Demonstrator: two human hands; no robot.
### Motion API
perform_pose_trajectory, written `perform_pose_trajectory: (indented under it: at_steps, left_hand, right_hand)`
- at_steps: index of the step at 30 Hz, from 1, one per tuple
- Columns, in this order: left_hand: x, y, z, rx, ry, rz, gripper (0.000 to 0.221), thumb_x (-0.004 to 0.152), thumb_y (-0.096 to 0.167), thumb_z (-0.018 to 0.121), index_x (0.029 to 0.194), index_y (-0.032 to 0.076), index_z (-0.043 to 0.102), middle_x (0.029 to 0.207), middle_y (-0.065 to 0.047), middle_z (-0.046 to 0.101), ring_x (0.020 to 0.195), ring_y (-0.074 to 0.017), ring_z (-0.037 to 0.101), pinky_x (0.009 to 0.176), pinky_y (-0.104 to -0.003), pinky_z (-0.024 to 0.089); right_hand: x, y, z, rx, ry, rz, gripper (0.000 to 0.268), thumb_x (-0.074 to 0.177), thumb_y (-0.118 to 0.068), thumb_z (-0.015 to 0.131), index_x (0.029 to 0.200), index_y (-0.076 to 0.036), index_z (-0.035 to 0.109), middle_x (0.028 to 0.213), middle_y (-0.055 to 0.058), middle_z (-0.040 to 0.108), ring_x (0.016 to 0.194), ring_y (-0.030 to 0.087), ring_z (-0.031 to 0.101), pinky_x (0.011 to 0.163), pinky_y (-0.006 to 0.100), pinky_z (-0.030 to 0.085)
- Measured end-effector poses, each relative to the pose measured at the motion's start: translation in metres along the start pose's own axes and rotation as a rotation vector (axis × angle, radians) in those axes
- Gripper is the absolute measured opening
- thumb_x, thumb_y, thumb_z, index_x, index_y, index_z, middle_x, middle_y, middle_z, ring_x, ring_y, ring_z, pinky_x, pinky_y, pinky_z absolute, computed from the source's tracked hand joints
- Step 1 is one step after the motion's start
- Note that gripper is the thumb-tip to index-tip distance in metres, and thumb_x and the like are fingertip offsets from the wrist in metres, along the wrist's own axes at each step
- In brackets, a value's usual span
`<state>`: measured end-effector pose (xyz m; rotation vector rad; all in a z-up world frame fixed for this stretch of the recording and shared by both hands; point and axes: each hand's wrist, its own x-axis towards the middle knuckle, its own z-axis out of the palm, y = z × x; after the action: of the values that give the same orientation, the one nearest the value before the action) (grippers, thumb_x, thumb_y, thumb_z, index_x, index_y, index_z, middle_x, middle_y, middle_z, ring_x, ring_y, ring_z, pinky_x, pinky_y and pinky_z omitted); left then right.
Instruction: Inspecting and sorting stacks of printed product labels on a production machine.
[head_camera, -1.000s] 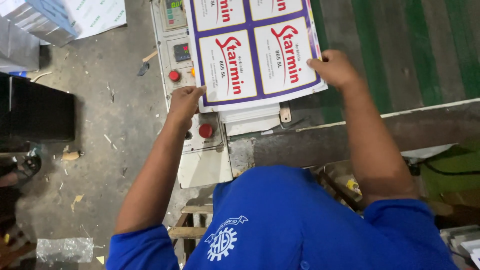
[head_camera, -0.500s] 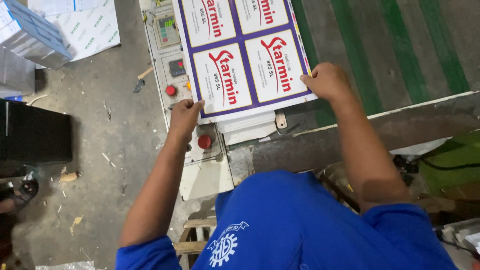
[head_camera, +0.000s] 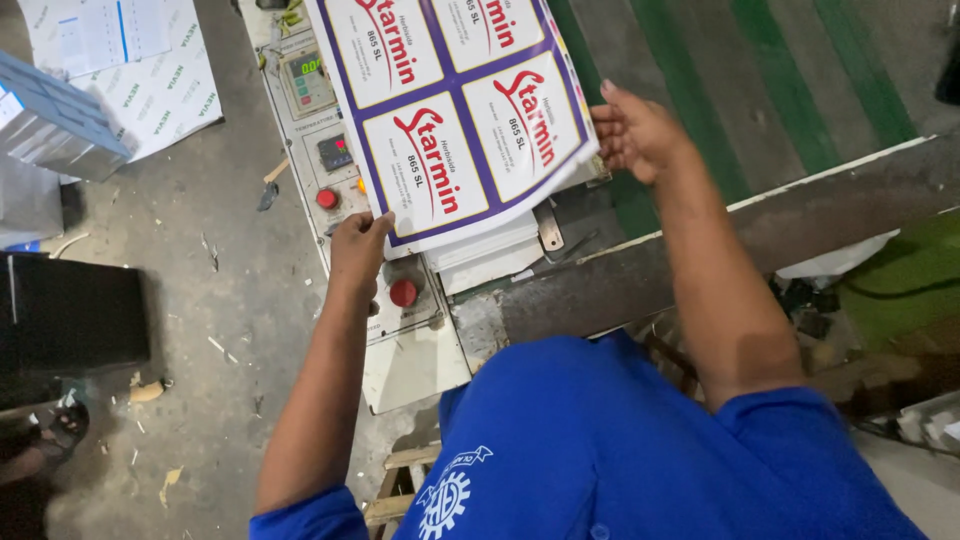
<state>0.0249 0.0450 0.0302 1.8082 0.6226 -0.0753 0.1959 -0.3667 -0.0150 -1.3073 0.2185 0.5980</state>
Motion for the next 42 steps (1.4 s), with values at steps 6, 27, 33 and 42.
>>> perform_pose_trajectory:
  at_steps: [6,27,33,42]
  left_hand:
    - [-0.003,0.006,0.0,0.012,0.012,-0.029,0.032,0.093,0.025,0.07,0.106,-0.004,0.073,0.073,-0.001,0.06,0.06,-0.0093,0.047,0.054,-0.028,0.039]
    - [-0.081,-0.023,0.0,0.313,-0.152,-0.078,0.064,0.097,0.056,0.053,0.073,0.0,0.069,0.064,-0.013,0.069,0.059,-0.0219,0.067,0.06,-0.039,0.055]
    - [-0.113,-0.048,0.027,-0.112,-0.243,-0.296,0.044,0.095,0.05,0.062,0.098,0.006,0.071,0.078,-0.001,0.069,0.066,-0.0104,0.062,0.061,-0.029,0.051]
    - [-0.101,-0.027,0.054,-0.171,-0.25,-0.43,0.044,0.091,0.036,0.071,0.119,0.002,0.068,0.093,-0.009,0.076,0.064,-0.0157,0.061,0.047,-0.031,0.039]
  right_hand:
    - [-0.017,-0.023,0.036,-0.1,-0.058,-0.047,0.058,0.095,-0.06,0.058,0.119,-0.007,0.063,0.097,0.0,0.071,0.081,0.011,0.073,0.067,0.039,0.063]
    - [-0.13,0.065,-0.016,0.366,-0.099,-0.055,0.061,0.095,-0.015,0.062,0.151,0.004,0.047,0.138,0.017,0.065,0.117,0.023,0.067,0.099,0.038,0.052]
    - [-0.199,0.108,-0.049,0.458,0.037,0.07,0.062,0.094,-0.014,0.059,0.153,0.002,0.046,0.136,0.019,0.066,0.114,0.024,0.067,0.092,0.039,0.054]
    - [-0.175,0.15,-0.101,0.246,-0.01,0.096,0.056,0.099,-0.022,0.06,0.149,0.002,0.05,0.126,0.029,0.072,0.109,0.037,0.068,0.092,0.053,0.055]
